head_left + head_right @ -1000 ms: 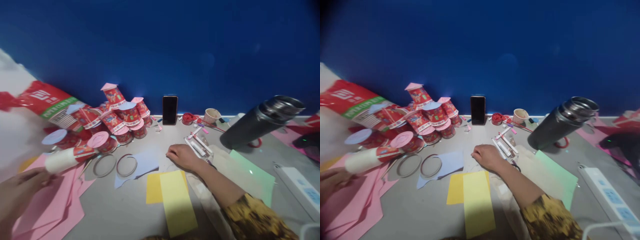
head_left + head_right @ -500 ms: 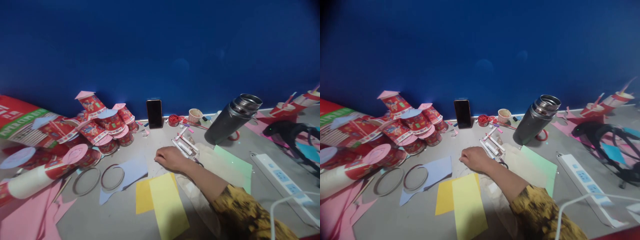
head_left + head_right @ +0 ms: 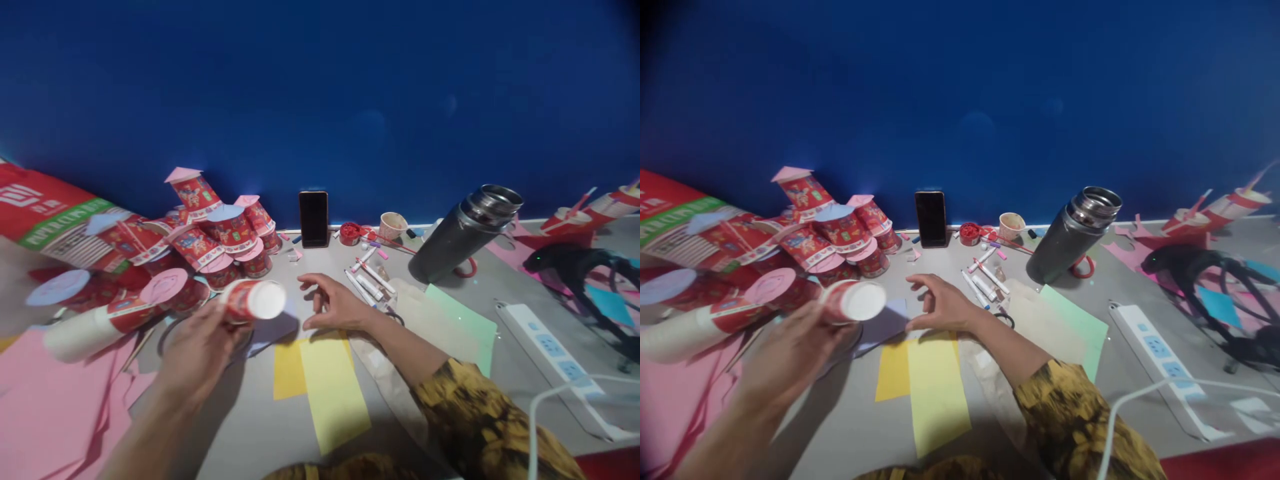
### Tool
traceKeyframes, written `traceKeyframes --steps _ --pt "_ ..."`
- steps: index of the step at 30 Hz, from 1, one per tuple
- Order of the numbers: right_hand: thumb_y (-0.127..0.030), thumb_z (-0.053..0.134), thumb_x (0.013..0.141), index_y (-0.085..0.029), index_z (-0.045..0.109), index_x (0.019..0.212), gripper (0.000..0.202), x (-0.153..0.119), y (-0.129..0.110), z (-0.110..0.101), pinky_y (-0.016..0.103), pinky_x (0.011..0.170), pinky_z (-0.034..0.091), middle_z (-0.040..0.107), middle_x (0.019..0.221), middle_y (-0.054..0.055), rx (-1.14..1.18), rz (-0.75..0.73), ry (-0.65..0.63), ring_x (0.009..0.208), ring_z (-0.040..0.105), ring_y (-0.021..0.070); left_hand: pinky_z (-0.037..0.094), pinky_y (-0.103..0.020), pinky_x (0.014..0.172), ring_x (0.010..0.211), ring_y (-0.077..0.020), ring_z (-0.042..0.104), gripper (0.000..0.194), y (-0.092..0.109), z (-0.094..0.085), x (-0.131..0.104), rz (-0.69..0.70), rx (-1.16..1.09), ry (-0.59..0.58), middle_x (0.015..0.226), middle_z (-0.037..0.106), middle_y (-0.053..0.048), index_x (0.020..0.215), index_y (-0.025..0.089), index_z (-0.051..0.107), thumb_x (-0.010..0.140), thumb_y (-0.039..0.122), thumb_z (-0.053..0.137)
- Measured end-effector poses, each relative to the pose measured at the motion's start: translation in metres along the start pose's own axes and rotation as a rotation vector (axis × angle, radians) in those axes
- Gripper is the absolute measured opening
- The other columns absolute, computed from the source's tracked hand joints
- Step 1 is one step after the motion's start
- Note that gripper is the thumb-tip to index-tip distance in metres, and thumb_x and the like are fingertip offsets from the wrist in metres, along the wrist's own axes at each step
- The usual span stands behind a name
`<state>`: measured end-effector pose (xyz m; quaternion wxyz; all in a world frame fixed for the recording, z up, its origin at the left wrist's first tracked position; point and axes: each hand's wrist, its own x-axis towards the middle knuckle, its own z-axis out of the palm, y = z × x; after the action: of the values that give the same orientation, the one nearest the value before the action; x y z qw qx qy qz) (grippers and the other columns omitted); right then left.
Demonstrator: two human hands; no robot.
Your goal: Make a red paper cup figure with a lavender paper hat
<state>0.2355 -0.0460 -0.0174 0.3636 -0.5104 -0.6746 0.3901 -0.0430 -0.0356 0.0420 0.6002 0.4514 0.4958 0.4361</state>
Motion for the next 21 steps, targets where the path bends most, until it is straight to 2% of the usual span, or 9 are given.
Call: traceKeyframes --steps 1,3,6,9,13,14,16,18,21 --pt "-0.04 0.096 0.062 -0.028 0.047 0.148 0.099 0.0 0.0 0.001 0.029 0.084 0.052 0.062 0.137 0.008 0.086 -0.057 0.013 0.089 0.067 0.0157 0.062 -0.039 0.078 0.093 -0.022 0.07 0.029 -0.01 0.018 0.013 -0.055 -0.051 -0.065 0.112 0.071 -0.009 0.113 0.016 0.068 0.095 0.038 0.067" --pt "-0.041 0.098 0.059 -0.027 0.049 0.146 0.101 0.0 -0.001 0.003 0.036 0.099 0.05 0.057 0.142 0.01 0.11 -0.162 0.052 0.114 0.064 0.0239 0.062 -0.034 0.065 0.074 -0.0199 0.068 0.023 -0.025 0.05 0.034 -0.116 -0.096 -0.162 0.087 0.071 -0.007 0.088 0.014 0.07 0.084 0.037 0.075" --pt "-0.041 0.096 0.062 -0.024 0.057 0.134 0.084 0.003 -0.003 0.0 0.042 0.112 0.043 0.061 0.135 0.011 0.016 -0.213 0.102 0.13 0.056 0.0294 0.063 -0.036 0.063 0.067 -0.0197 0.068 0.026 -0.037 0.075 0.043 -0.155 -0.1 -0.252 0.077 0.07 -0.008 0.079 0.014 0.068 0.078 0.038 0.077" --pt "-0.042 0.092 0.068 -0.022 0.062 0.123 0.066 0.003 -0.005 -0.004 0.041 0.107 0.048 0.065 0.124 0.009 0.016 -0.133 0.153 0.121 0.062 0.0276 0.061 -0.034 0.063 0.067 -0.0183 0.067 0.03 -0.042 0.075 0.038 -0.112 -0.041 -0.235 0.08 0.071 -0.007 0.086 0.016 0.067 0.079 0.044 0.074" --pt "-0.041 0.087 0.072 -0.02 0.06 0.12 0.059 0.003 -0.004 -0.008 0.04 0.099 0.051 0.069 0.117 0.008 0.117 0.003 0.31 0.109 0.066 0.0255 0.055 -0.028 0.067 0.07 -0.0153 0.062 0.023 -0.047 0.066 0.021 0.043 0.146 -0.168 0.078 0.065 0.001 0.094 0.022 0.065 0.083 0.041 0.072" --pt "-0.041 0.086 0.072 -0.019 0.06 0.12 0.058 0.003 -0.003 -0.009 0.039 0.099 0.051 0.069 0.117 0.008 0.12 0.02 0.348 0.109 0.066 0.0254 0.055 -0.03 0.072 0.073 -0.0162 0.062 0.018 -0.049 0.066 0.013 0.099 0.224 -0.202 0.078 0.065 0.001 0.091 0.022 0.067 0.084 0.038 0.072" --pt "-0.041 0.085 0.073 -0.018 0.06 0.12 0.058 0.004 0.0 -0.01 0.038 0.099 0.051 0.069 0.117 0.009 0.111 0.029 0.407 0.11 0.066 0.0249 0.054 -0.037 0.084 0.083 -0.0212 0.063 0.013 -0.053 0.069 -0.007 0.22 0.42 -0.374 0.086 0.069 -0.004 0.086 0.022 0.071 0.084 0.035 0.071" --pt "-0.042 0.084 0.075 -0.016 0.06 0.12 0.057 0.006 0.003 -0.01 0.037 0.099 0.05 0.068 0.117 0.01 0.078 0.018 0.424 0.109 0.065 0.0243 0.052 -0.046 0.093 0.103 -0.029 0.064 0.024 -0.059 0.075 -0.028 0.465 0.81 -0.655 0.112 0.072 -0.011 0.109 0.022 0.071 0.091 0.036 0.064" --pt "-0.041 0.083 0.076 -0.016 0.061 0.121 0.056 0.006 0.006 -0.01 0.036 0.099 0.049 0.066 0.117 0.009 -0.022 -0.015 0.399 0.11 0.064 0.0243 0.05 -0.055 0.098 0.117 -0.0374 0.059 0.05 -0.067 0.082 -0.051 0.647 1.21 -0.757 0.133 0.065 -0.018 0.133 0.02 0.06 0.09 0.045 0.07"
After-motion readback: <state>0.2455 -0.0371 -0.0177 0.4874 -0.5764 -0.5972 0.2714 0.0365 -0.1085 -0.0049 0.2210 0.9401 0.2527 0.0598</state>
